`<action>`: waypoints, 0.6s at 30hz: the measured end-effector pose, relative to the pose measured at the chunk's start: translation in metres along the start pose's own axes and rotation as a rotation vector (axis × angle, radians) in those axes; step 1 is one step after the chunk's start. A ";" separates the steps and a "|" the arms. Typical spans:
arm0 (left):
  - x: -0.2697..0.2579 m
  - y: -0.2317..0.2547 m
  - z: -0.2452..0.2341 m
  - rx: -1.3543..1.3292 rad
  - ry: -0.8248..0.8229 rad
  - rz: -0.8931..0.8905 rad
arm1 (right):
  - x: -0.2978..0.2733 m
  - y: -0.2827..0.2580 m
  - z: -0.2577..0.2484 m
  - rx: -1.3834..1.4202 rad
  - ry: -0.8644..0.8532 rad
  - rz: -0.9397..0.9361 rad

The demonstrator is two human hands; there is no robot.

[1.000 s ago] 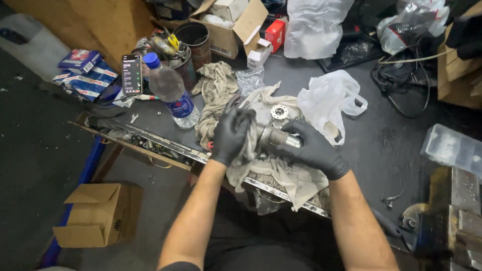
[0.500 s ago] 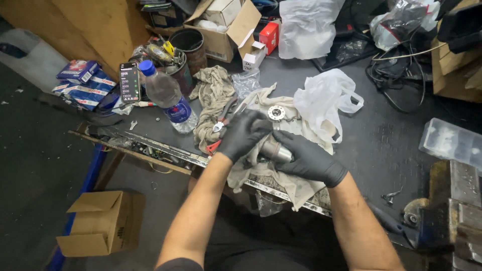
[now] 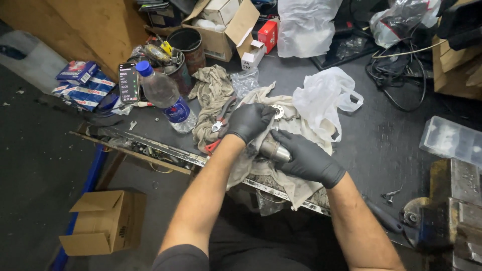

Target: The person cleans a cylindrical mechanical part using a cloth and a wrench, wiping the exterior and interior surfaces. They then place the part down, pick up a small red box, open it, and remove a small item from a plastic bag inside.

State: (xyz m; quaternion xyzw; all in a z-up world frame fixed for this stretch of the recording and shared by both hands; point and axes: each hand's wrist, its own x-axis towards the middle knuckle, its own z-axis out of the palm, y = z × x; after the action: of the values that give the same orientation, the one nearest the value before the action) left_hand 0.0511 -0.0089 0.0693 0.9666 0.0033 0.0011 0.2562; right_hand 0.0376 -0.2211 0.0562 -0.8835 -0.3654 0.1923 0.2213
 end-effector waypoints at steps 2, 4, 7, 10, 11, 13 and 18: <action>-0.024 0.004 -0.009 -0.043 -0.014 -0.013 | 0.002 0.001 0.002 0.019 0.004 -0.009; -0.040 0.007 -0.011 -0.078 -0.038 -0.015 | 0.003 0.003 0.000 0.047 0.020 -0.010; -0.046 0.000 -0.003 -0.303 0.006 0.052 | 0.002 0.000 0.002 0.051 0.038 -0.030; -0.030 -0.005 0.005 -0.169 -0.036 -0.011 | 0.004 -0.003 0.000 -0.010 0.019 -0.032; -0.025 -0.001 0.005 -0.111 -0.026 -0.013 | 0.003 -0.003 0.001 0.008 0.018 -0.020; -0.014 0.001 0.004 -0.050 0.003 -0.027 | 0.004 -0.003 0.000 0.019 0.014 -0.027; 0.018 -0.015 0.017 -0.087 0.044 -0.160 | -0.007 -0.009 -0.006 0.001 0.011 -0.006</action>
State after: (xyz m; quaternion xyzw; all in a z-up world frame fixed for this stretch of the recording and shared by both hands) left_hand 0.0695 -0.0042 0.0475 0.9510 0.0860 0.0023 0.2969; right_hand 0.0313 -0.2222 0.0674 -0.8834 -0.3666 0.1869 0.2242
